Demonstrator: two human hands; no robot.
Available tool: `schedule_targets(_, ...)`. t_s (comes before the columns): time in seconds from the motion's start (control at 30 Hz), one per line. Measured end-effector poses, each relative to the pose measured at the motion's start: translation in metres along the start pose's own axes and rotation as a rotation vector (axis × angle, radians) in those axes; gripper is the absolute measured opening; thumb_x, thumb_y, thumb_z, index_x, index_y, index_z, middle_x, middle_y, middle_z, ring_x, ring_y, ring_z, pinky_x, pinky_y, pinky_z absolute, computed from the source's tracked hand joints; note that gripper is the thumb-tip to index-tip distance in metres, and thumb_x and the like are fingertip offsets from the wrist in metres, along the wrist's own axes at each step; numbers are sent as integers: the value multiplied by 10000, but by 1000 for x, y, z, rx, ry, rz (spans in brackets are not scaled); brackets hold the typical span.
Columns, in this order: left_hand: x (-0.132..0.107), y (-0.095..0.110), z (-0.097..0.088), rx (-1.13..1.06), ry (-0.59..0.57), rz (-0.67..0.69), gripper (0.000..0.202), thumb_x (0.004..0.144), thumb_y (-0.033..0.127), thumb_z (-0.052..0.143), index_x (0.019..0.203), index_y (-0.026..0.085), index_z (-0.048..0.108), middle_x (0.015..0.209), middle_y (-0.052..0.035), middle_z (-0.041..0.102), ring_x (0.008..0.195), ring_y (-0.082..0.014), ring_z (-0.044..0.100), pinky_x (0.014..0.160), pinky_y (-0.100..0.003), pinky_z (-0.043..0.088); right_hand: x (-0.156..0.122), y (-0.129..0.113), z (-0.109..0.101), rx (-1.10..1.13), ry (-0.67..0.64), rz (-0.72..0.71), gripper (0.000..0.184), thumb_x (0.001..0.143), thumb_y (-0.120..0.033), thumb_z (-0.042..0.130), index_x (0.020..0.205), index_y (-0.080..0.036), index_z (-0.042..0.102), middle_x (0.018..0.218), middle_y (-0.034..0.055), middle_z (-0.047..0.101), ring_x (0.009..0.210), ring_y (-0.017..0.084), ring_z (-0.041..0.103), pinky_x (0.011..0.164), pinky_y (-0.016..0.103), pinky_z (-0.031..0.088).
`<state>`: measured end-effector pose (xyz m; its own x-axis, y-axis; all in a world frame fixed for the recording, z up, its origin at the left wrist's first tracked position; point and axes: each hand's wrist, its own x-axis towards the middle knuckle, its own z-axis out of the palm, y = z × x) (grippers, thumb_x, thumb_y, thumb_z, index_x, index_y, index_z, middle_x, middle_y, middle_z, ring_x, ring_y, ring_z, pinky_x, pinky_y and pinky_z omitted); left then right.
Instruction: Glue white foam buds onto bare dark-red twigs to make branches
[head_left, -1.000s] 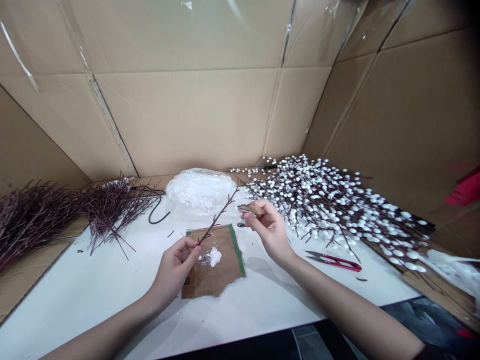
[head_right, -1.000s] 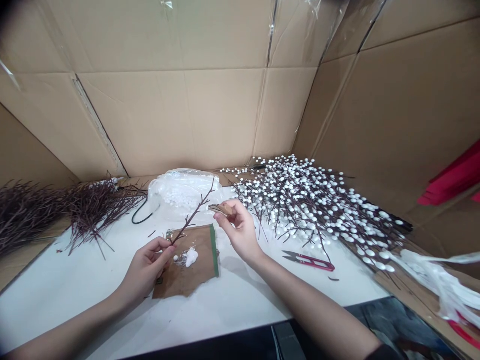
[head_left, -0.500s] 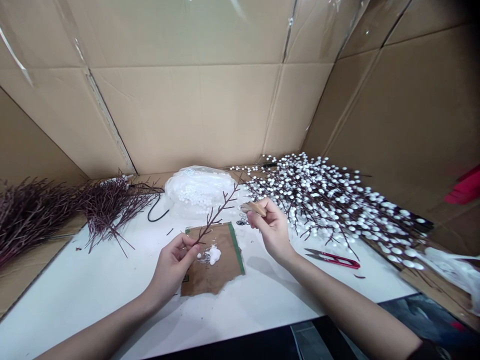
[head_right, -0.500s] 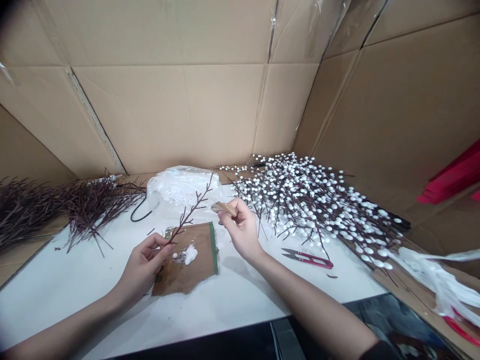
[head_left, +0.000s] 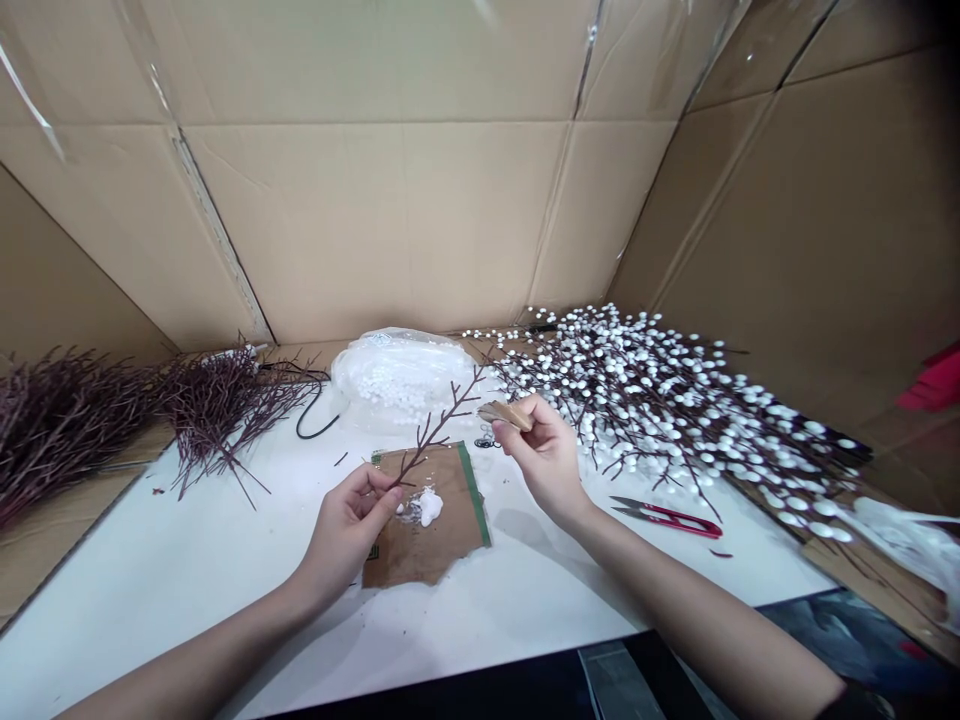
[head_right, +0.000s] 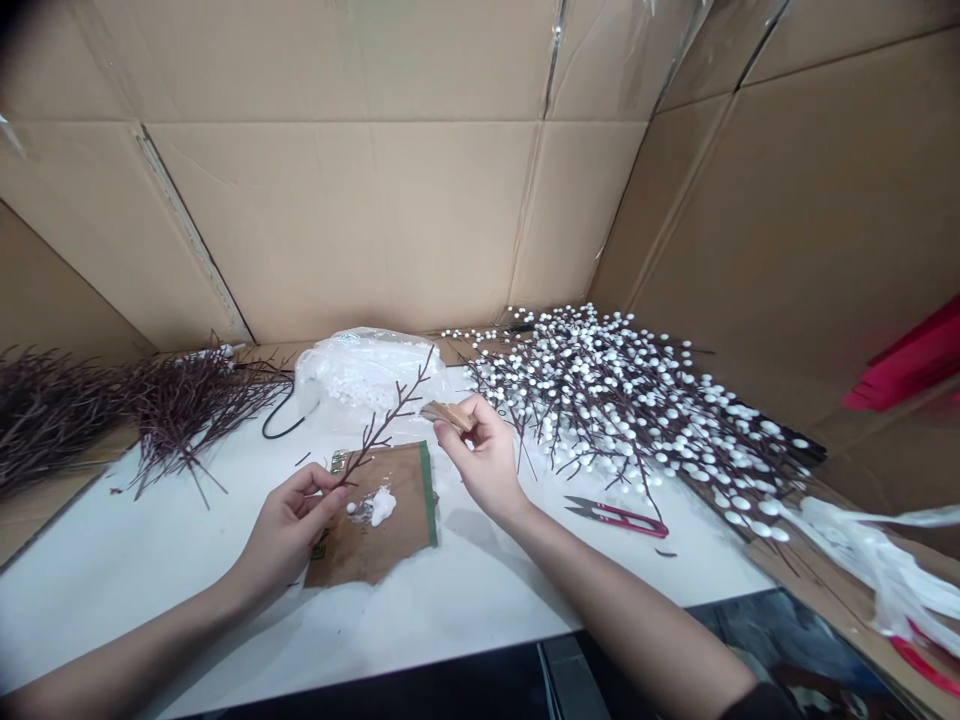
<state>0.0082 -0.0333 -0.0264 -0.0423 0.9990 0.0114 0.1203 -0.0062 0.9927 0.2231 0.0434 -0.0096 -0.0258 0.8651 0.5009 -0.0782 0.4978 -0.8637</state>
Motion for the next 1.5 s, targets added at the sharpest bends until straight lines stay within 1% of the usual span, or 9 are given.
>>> schedule_targets(0.13,1,-1,0,5,6,12,203,814,344,591,740,182,494,522,83,413,440,-42,291,417,-175,201,0,1,1,0,10,-1,227,793,-214,604,670,-201,413,598,-54,399,559,100,347,523,234,276)
schedule_targets(0.43,1,-1,-2,-39,-2,-7,201,817,346,590,743,186,495,539,75,426,443,-45,298,409,-170,208,1,0,0,-22,29,17,231,789,-196,597,666,-203,401,601,-54,405,557,98,351,519,234,275)
schedule_targets(0.57,3,-5,-3,-40,-21,-24,215,833,381,556,760,185,509,553,64,420,458,-53,310,407,-168,209,2,-1,0,21,50,19,209,816,-232,584,703,-210,409,596,-60,400,529,93,362,501,233,281)
schedule_targets(0.7,4,-8,-4,-16,-48,-41,245,849,420,511,789,184,529,556,59,401,454,-59,284,403,-175,192,3,1,1,42,61,19,201,823,-269,594,734,-212,424,611,-59,399,515,90,376,483,233,282)
schedule_targets(0.87,3,-9,-4,1,-45,-39,258,840,434,516,806,180,545,554,59,376,461,-69,270,408,-183,183,3,1,1,19,56,8,228,817,-284,613,718,-212,421,613,-56,401,521,92,391,487,234,294)
schedule_targets(1.23,2,-7,-2,9,-45,-29,253,832,425,532,780,178,559,557,58,393,453,-62,274,410,-182,191,2,0,0,0,41,-10,225,820,-288,614,717,-211,429,613,-50,417,539,100,388,509,239,310)
schedule_targets(1.5,4,-10,-3,-49,-74,-64,268,842,438,515,824,175,568,533,73,346,445,-60,240,404,-180,167,4,-2,1,-20,32,-5,240,819,-267,597,688,-205,405,598,-55,384,538,97,340,507,232,271)
